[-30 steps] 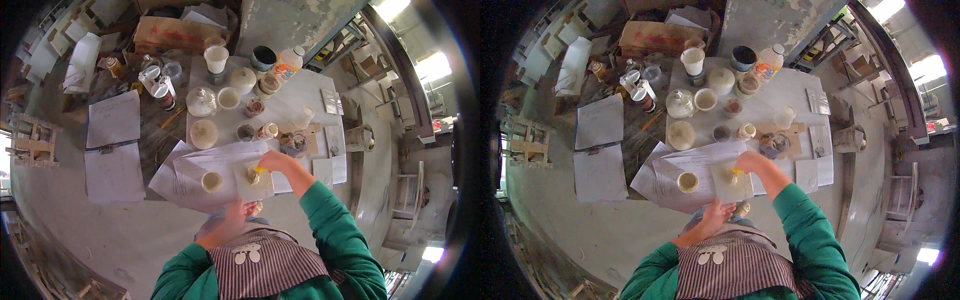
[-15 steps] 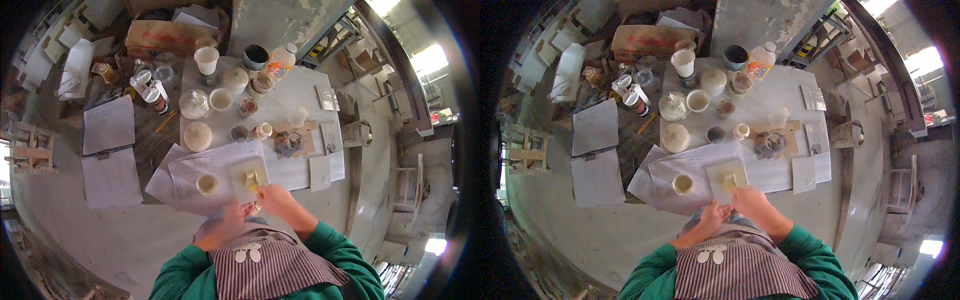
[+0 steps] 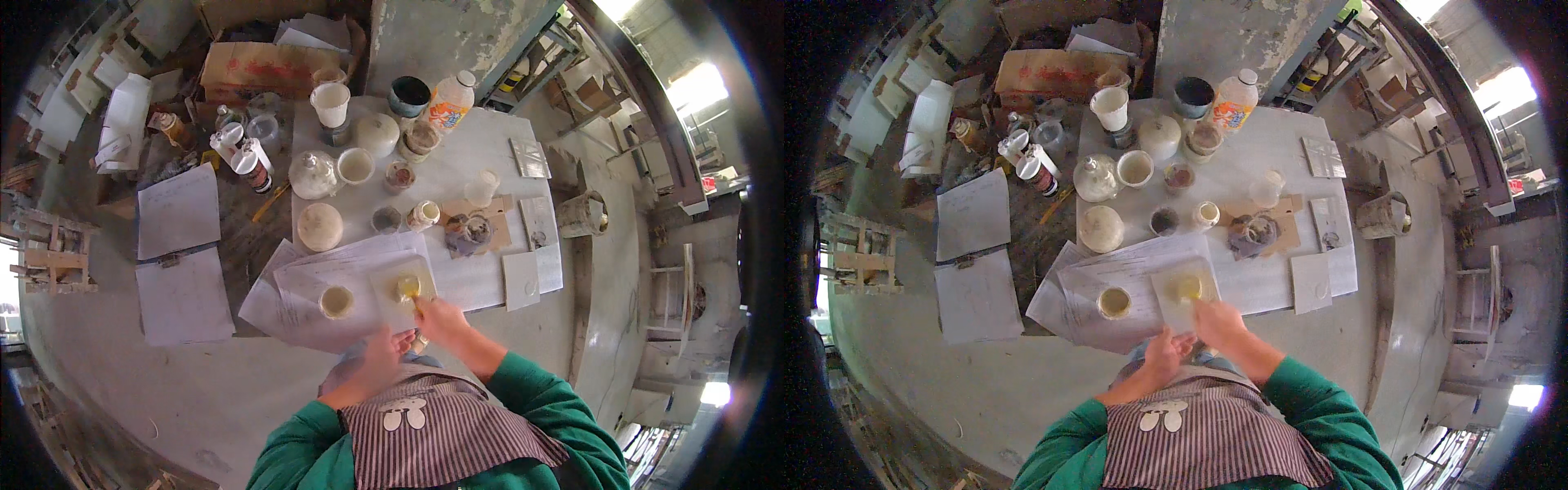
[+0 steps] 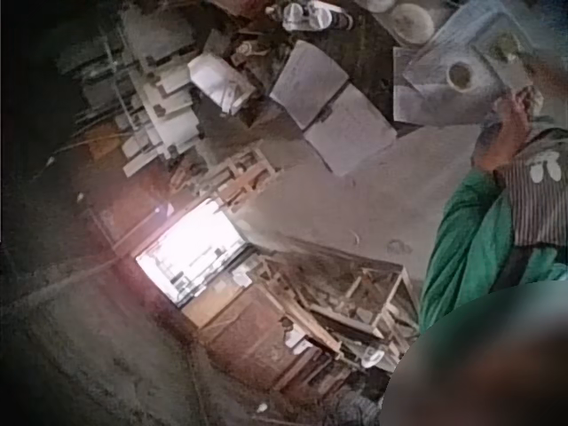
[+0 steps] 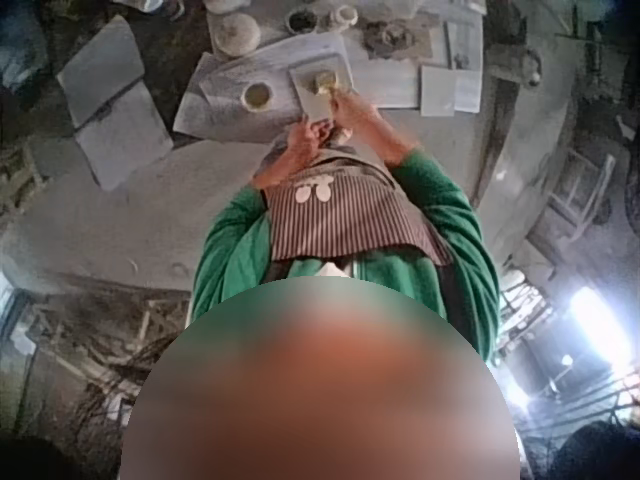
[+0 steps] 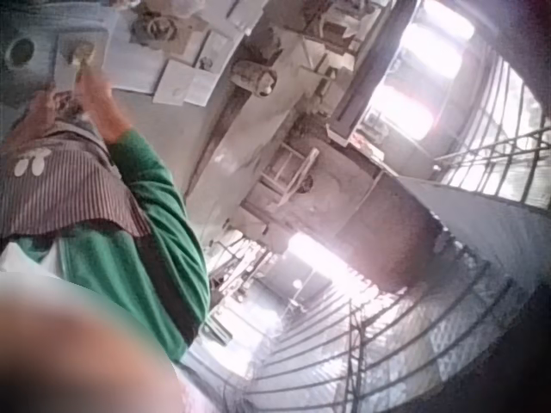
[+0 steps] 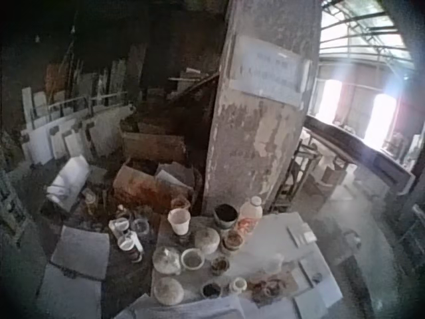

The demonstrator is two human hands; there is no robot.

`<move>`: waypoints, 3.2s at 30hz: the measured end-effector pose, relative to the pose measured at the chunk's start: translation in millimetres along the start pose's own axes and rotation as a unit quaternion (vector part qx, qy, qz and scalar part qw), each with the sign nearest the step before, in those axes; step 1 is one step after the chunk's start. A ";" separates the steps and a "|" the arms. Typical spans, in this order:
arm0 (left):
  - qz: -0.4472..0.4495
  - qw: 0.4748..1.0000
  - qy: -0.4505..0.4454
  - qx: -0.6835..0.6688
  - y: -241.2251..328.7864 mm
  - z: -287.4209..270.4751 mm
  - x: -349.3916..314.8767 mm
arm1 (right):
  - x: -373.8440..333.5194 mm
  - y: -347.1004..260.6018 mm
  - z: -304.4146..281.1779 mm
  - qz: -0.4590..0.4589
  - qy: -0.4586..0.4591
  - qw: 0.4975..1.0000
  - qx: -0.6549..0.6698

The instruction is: The person mixes a yellow viscous substance on a white tile using a yellow spatula, then walks to a table and adds liquid from a small cup to the mixture, continuing to stir. The person handles the tile and spatula throughout.

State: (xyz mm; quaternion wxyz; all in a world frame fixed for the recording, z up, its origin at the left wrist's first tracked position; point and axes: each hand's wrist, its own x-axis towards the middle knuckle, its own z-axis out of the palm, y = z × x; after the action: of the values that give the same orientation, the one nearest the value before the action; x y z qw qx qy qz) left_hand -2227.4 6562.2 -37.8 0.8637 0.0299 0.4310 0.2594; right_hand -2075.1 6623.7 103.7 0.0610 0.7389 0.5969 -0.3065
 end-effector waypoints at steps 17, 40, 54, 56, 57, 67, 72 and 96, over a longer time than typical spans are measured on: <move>0.026 0.998 -0.014 0.060 4.2 5.1 -8.7 | -21.1 41.7 31.8 0.130 0.039 0.914 0.381; -0.037 0.998 -0.006 -0.042 0.7 -6.3 4.1 | 143.3 -26.7 -18.2 -0.038 -0.244 0.945 -0.215; 0.029 1.000 0.002 0.002 -5.9 -11.0 16.9 | 54.9 -91.5 25.5 -0.088 -0.242 0.930 -0.263; 0.012 1.000 0.000 -0.004 -5.1 -11.7 16.5 | 39.7 -72.3 5.0 -0.110 -0.184 0.944 -0.250; -0.009 1.000 0.014 -0.016 -4.5 -11.4 15.7 | 32.9 -56.2 -8.2 -0.147 -0.166 0.942 -0.252; -0.027 0.999 -0.030 -0.031 6.7 -2.2 -1.1 | -18.3 17.7 19.8 0.006 -0.014 0.999 0.028; -0.036 0.999 0.021 -0.016 8.5 5.7 -5.8 | -13.7 12.0 12.6 0.001 0.149 0.983 0.110; -0.063 0.994 0.040 -0.082 5.5 0.8 2.5 | -39.2 64.1 87.7 0.019 0.089 0.987 0.134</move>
State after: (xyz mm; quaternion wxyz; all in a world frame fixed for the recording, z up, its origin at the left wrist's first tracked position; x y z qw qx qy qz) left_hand -2228.0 6568.3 -37.6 0.8599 -0.0787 0.4437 0.2398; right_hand -2053.4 6532.6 36.1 -0.0863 0.7762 0.5393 -0.3150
